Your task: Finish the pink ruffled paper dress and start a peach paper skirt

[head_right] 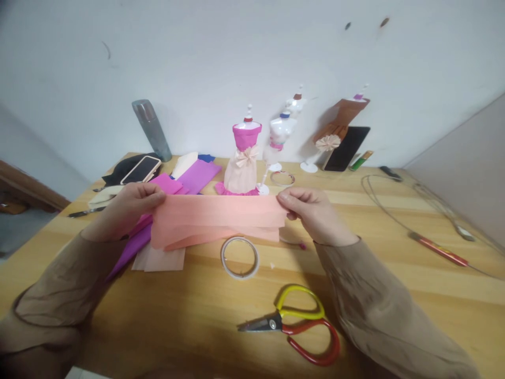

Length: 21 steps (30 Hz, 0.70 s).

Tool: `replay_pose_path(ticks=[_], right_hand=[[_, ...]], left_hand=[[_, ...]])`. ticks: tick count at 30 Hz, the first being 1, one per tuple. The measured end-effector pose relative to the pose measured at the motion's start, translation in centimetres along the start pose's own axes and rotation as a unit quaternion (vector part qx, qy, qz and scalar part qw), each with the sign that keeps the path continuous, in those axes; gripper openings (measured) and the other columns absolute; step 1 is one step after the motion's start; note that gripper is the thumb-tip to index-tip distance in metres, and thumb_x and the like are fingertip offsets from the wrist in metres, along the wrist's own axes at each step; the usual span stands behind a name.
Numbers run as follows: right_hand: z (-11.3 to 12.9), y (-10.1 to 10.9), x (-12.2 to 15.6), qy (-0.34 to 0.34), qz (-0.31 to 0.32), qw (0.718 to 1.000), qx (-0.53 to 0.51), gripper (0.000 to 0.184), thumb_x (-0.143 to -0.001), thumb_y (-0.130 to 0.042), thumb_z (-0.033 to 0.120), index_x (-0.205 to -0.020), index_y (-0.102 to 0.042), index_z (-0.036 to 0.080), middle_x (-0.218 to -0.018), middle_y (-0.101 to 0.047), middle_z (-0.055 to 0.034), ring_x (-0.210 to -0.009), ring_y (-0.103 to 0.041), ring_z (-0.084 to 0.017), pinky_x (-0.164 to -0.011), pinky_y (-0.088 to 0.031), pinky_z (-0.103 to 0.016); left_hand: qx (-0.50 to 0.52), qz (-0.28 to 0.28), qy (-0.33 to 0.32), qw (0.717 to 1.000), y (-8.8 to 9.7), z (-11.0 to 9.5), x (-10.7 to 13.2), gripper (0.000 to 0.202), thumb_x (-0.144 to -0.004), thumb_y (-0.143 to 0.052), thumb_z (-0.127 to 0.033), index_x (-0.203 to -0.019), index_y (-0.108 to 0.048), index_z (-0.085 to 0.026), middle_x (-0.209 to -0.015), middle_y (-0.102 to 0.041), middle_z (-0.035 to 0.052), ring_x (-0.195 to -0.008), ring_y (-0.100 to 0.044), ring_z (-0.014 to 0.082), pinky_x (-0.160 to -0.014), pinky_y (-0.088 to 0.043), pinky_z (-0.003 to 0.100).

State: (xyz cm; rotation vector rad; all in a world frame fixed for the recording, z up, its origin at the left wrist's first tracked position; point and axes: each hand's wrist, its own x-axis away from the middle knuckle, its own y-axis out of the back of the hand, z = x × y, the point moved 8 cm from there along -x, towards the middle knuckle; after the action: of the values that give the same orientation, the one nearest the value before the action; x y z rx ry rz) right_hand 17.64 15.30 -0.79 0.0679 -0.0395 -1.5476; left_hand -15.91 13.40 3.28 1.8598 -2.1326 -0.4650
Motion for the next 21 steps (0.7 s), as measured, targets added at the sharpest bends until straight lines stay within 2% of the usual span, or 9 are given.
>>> replay_pose_path(ticks=[2, 4, 7, 9, 11, 13, 16, 18, 21], right_hand=[[0.2, 0.0, -0.2, 0.018, 0.026, 0.999, 0.041, 0.042, -0.061, -0.08, 0.054, -0.055, -0.062, 0.017, -0.054, -0.049, 0.0022, -0.053, -0.039, -0.009, -0.049, -0.032, -0.023], [1.1, -0.2, -0.2, 0.055, 0.043, 0.989, 0.127, 0.036, -0.07, -0.074, 0.051, -0.061, -0.066, 0.017, -0.06, -0.059, -0.0016, -0.058, -0.049, -0.012, -0.056, -0.039, -0.027], [3.9, -1.1, 0.5, 0.148, 0.028, 0.952, 0.268, 0.028, -0.076, -0.068, 0.045, -0.084, -0.074, 0.019, -0.089, -0.074, -0.009, -0.083, -0.065, -0.022, -0.075, -0.048, -0.036], [5.8, -3.1, 1.4, 0.219, 0.047, 0.927, 0.301, 0.027, -0.079, -0.066, 0.043, -0.093, -0.074, 0.021, -0.099, -0.075, -0.0089, -0.095, -0.066, -0.026, -0.085, -0.049, -0.04], [6.7, -5.9, 2.2, 0.265, 0.103, 0.912, 0.296, 0.025, -0.082, -0.064, 0.041, -0.098, -0.073, 0.023, -0.101, -0.075, -0.0073, -0.097, -0.067, -0.025, -0.089, -0.049, -0.041], [6.4, -8.8, 2.6, 0.273, 0.168, 0.902, 0.289, 0.028, -0.082, -0.066, 0.038, -0.104, -0.072, 0.023, -0.109, -0.073, -0.0078, -0.103, -0.066, -0.025, -0.092, -0.049, -0.04], [4.6, -11.9, 2.8, 0.222, 0.252, 0.907, 0.252, 0.034, -0.082, -0.067, 0.039, -0.111, -0.069, 0.021, -0.113, -0.072, -0.0091, -0.104, -0.067, -0.024, -0.092, -0.051, -0.039], [3.4, -12.9, 3.0, 0.178, 0.287, 0.913, 0.23, 0.036, -0.081, -0.068, 0.038, -0.113, -0.068, 0.02, -0.11, -0.073, -0.0086, -0.1, -0.067, -0.022, -0.088, -0.052, -0.037], [2.6, -13.0, 3.2, 0.148, 0.271, 0.926, 0.218, 0.027, -0.077, -0.072, 0.034, -0.099, -0.069, 0.019, -0.089, -0.071, -0.0046, -0.082, -0.065, -0.018, -0.075, -0.051, -0.032]], left_hand=[[-0.007, 0.0, -0.009, 1.0, -0.1, -0.4, 0.2, 0.034, -0.08, -0.059, -0.036, -0.056, -0.045, -0.017, -0.056, -0.041, -0.0047, -0.051, -0.034, 0.0069, -0.049, -0.027, 0.021], [-0.026, 0.0, -0.019, 0.999, -0.3, -1.1, 0.4, 0.034, -0.081, -0.058, -0.035, -0.055, -0.046, -0.017, -0.055, -0.042, -0.0046, -0.051, -0.035, 0.007, -0.048, -0.027, 0.021], [-0.066, 0.008, -0.031, 0.997, -1.0, -2.1, 0.7, 0.033, -0.08, -0.058, -0.033, -0.054, -0.047, -0.016, -0.053, -0.042, -0.0047, -0.05, -0.036, 0.0072, -0.047, -0.028, 0.021], [-0.085, 0.018, -0.035, 0.996, -1.6, -2.4, 0.9, 0.031, -0.078, -0.06, -0.033, -0.054, -0.051, -0.016, -0.053, -0.043, -0.0045, -0.051, -0.038, 0.0076, -0.048, -0.029, 0.021], [-0.088, 0.031, -0.038, 0.995, -2.2, -2.5, 1.1, 0.028, -0.078, -0.061, -0.034, -0.057, -0.056, -0.015, -0.055, -0.046, -0.004, -0.053, -0.041, 0.0083, -0.049, -0.031, 0.021], [-0.086, 0.049, -0.044, 0.994, -2.7, -2.5, 1.3, 0.026, -0.077, -0.062, -0.035, -0.062, -0.06, -0.015, -0.057, -0.05, -0.0032, -0.056, -0.045, 0.0091, -0.051, -0.033, 0.021], [-0.087, 0.07, -0.059, 0.992, -3.1, -2.7, 1.7, 0.025, -0.078, -0.062, -0.035, -0.064, -0.062, -0.014, -0.06, -0.054, -0.0021, -0.06, -0.048, 0.0099, -0.053, -0.036, 0.022], [-0.096, 0.071, -0.067, 0.991, -3.1, -2.9, 1.9, 0.025, -0.078, -0.062, -0.035, -0.063, -0.061, -0.014, -0.06, -0.055, -0.0019, -0.06, -0.048, 0.01, -0.053, -0.037, 0.022], [-0.113, 0.064, -0.061, 0.99, -3.0, -2.8, 2.0, 0.027, -0.079, -0.062, -0.037, -0.065, -0.063, -0.014, -0.06, -0.056, -0.0015, -0.059, -0.049, 0.0103, -0.052, -0.036, 0.022]])
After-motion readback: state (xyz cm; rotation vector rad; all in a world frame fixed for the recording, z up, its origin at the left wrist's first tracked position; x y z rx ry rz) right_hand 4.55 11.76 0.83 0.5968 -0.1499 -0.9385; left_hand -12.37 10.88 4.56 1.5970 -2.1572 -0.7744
